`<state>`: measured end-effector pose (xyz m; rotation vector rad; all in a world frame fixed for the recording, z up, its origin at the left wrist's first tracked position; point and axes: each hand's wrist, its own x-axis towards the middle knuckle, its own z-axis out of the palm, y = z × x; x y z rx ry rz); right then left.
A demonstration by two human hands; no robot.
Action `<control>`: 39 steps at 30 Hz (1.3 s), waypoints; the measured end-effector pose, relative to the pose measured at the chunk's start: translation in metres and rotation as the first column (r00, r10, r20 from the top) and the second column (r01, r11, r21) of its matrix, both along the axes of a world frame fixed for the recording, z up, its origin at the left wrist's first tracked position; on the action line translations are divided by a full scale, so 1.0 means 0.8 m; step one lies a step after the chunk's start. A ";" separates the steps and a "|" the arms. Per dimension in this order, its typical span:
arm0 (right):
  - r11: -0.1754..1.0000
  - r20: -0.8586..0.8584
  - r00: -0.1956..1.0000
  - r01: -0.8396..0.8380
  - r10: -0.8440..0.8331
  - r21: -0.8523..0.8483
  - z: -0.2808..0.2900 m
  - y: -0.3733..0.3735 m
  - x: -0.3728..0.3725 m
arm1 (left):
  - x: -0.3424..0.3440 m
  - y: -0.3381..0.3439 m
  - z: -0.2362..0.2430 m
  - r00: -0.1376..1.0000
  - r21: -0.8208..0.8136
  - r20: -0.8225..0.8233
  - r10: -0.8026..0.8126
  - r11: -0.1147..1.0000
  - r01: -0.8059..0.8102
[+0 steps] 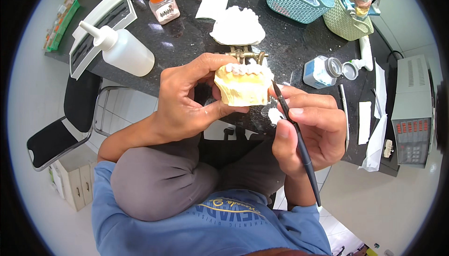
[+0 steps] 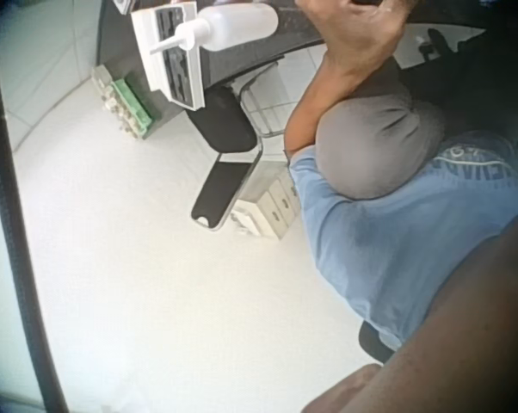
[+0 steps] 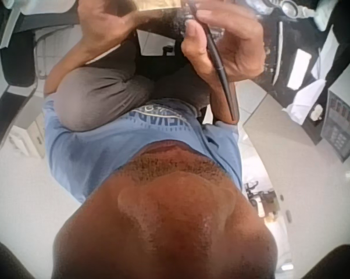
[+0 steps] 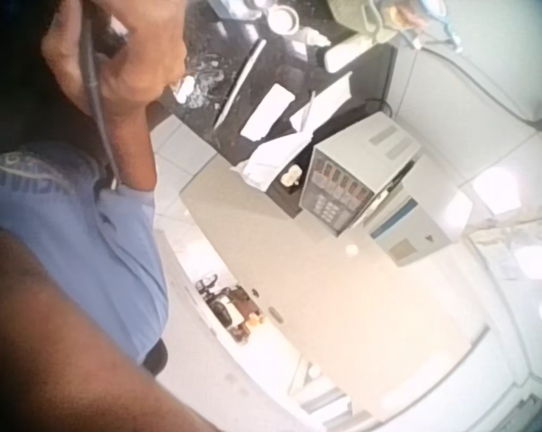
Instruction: The person applies a white substance to a dental model using a small brush, occasionally wiping the brush with a paper towel and picking up more substance from a nearby surface.
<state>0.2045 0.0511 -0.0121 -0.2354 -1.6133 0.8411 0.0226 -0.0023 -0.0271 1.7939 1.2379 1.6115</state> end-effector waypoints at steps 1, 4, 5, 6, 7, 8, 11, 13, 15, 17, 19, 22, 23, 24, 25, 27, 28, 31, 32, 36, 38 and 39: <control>1.000 -0.004 1.000 0.007 -0.007 0.017 0.000 0.000 -0.001 | -0.001 0.000 0.000 1.000 -0.018 0.005 -0.006 1.000 0.006; 0.999 -0.007 1.000 0.027 -0.027 0.020 -0.002 -0.001 -0.004 | -0.001 -0.001 -0.005 0.999 -0.035 0.048 -0.002 0.999 0.004; 0.999 -0.009 0.999 0.032 -0.032 0.022 -0.002 -0.001 -0.006 | -0.001 -0.002 -0.007 0.996 -0.031 0.088 0.009 1.000 -0.006; 0.998 -0.002 0.999 0.052 -0.052 0.040 -0.001 -0.002 -0.008 | -0.001 -0.003 -0.006 0.996 -0.033 0.084 0.012 0.999 -0.010; 0.997 0.002 0.998 0.064 -0.065 0.051 0.000 -0.002 -0.009 | 0.000 -0.004 -0.005 0.992 -0.051 0.123 0.013 0.999 -0.007; 0.995 0.006 0.997 0.076 -0.077 0.061 0.002 -0.002 -0.009 | 0.000 -0.004 -0.004 0.987 -0.069 0.162 0.016 0.998 -0.005; 0.993 0.026 0.996 0.085 -0.088 0.083 0.004 -0.002 -0.012 | 0.000 -0.004 -0.003 0.985 -0.035 0.171 -0.008 0.999 0.014; 0.989 0.044 0.994 0.095 -0.100 0.112 0.004 -0.002 -0.013 | 0.000 -0.004 -0.004 0.988 -0.013 0.154 -0.004 1.000 0.006; 0.987 0.052 0.993 0.099 -0.106 0.129 0.005 -0.001 -0.014 | -0.001 -0.004 -0.004 0.990 0.009 0.139 -0.001 1.000 0.000; 0.986 0.056 0.993 0.097 -0.105 0.137 0.005 0.000 -0.015 | -0.001 -0.004 -0.005 0.991 0.028 0.134 0.000 1.000 -0.004; 0.986 0.069 0.993 0.091 -0.101 0.143 0.005 0.001 -0.014 | -0.001 -0.004 -0.004 0.991 0.030 0.135 0.002 1.000 -0.006; 0.986 0.077 0.992 0.091 -0.102 0.141 0.006 0.001 -0.015 | -0.002 -0.005 -0.004 0.993 0.032 0.120 0.008 0.999 -0.012; 0.986 0.079 0.992 0.091 -0.103 0.139 0.006 0.000 -0.015 | -0.002 -0.005 -0.004 0.994 0.031 0.104 0.014 0.999 -0.017; 0.986 0.073 0.992 0.090 -0.101 0.140 0.006 0.001 -0.016 | -0.002 -0.005 -0.005 0.994 0.032 0.105 0.014 0.999 -0.018; 0.986 0.070 0.992 0.090 -0.101 0.141 0.007 0.001 -0.016 | -0.002 -0.005 -0.005 0.993 0.041 0.117 0.008 0.999 -0.013; 0.987 0.062 0.993 0.093 -0.102 0.135 0.006 0.001 -0.016 | -0.002 -0.004 -0.005 0.992 0.052 0.130 0.001 0.999 -0.008; 0.987 0.060 0.993 0.094 -0.102 0.131 0.006 0.000 -0.016 | -0.002 -0.004 -0.004 0.993 0.055 0.121 0.003 0.998 -0.009; 0.989 0.057 0.993 0.095 -0.102 0.117 0.006 0.000 -0.016 | -0.002 -0.004 -0.004 0.994 0.062 0.105 0.007 0.998 -0.014; 0.989 0.057 0.993 0.095 -0.102 0.114 0.006 0.000 -0.016 | -0.002 -0.004 -0.004 0.995 0.064 0.098 0.010 0.998 -0.016; 0.987 0.073 0.991 0.098 -0.108 0.124 0.006 0.000 -0.015 | -0.003 -0.005 -0.003 0.996 0.049 0.084 0.017 0.999 -0.021; 0.987 0.074 0.992 0.097 -0.107 0.125 0.006 0.000 -0.015 | -0.002 -0.005 -0.003 0.995 0.032 0.100 0.021 0.999 -0.024; 0.988 0.055 0.993 0.094 -0.101 0.119 0.007 0.000 -0.016 | -0.002 -0.005 -0.004 0.995 0.032 0.100 0.021 0.999 -0.024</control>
